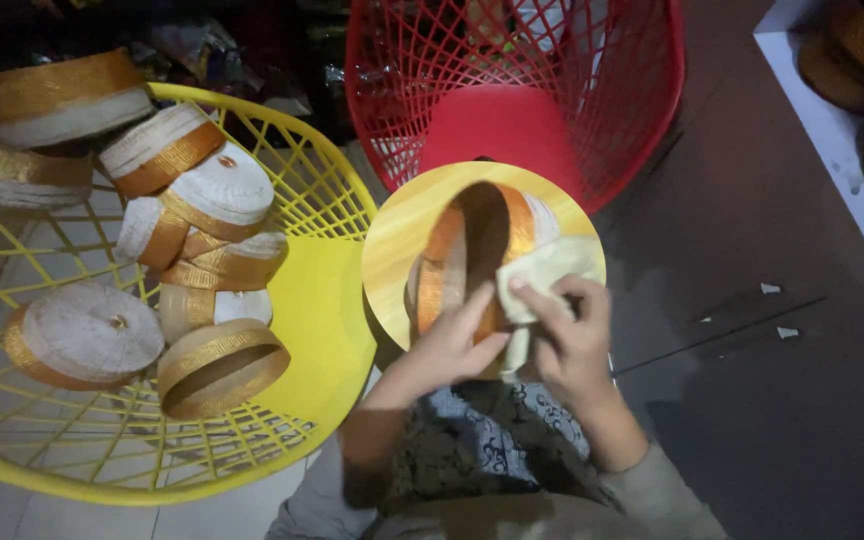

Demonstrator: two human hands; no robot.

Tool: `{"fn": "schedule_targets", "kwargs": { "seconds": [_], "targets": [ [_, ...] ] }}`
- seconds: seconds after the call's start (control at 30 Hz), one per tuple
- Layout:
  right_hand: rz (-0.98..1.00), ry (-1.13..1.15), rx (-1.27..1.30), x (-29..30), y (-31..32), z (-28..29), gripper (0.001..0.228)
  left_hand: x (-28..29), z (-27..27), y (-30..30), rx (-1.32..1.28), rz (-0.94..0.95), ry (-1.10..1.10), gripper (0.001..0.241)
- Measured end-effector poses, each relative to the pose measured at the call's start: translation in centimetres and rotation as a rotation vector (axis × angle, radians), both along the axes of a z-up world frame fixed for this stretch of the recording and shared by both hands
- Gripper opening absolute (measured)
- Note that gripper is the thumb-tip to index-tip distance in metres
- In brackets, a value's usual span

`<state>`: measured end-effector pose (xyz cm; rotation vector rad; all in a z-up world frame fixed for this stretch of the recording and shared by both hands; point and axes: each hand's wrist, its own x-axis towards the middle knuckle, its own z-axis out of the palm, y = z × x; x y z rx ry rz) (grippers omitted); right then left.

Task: Cleaning traditional gold-banded hats with a cloth.

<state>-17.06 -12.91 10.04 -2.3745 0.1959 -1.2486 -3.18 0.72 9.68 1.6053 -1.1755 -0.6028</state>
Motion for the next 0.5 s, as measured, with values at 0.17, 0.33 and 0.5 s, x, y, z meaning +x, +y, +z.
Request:
{"fn": "schedule_targets", "kwargs": {
  "seconds": [0.17,0.33,0.5],
  "targets": [
    [-0.095,-0.022,0.149,0.3,-2.1,0.8,0.057,-0.1,-2.1,0.4,0.143,-0.100,-0.253,0.064],
    [-0.085,0.031,0.071,0.4,-0.1,-1.1,0.055,0.4,0.0,-0.4,-0.024,-0.101,-0.211,0.069],
    [0.005,-0.018,0.024,-0.4,0.6,-1.1,0.058,1.0,0.4,-0.5,-0.088,-0.001,-0.096,0.072]
  ]
}}
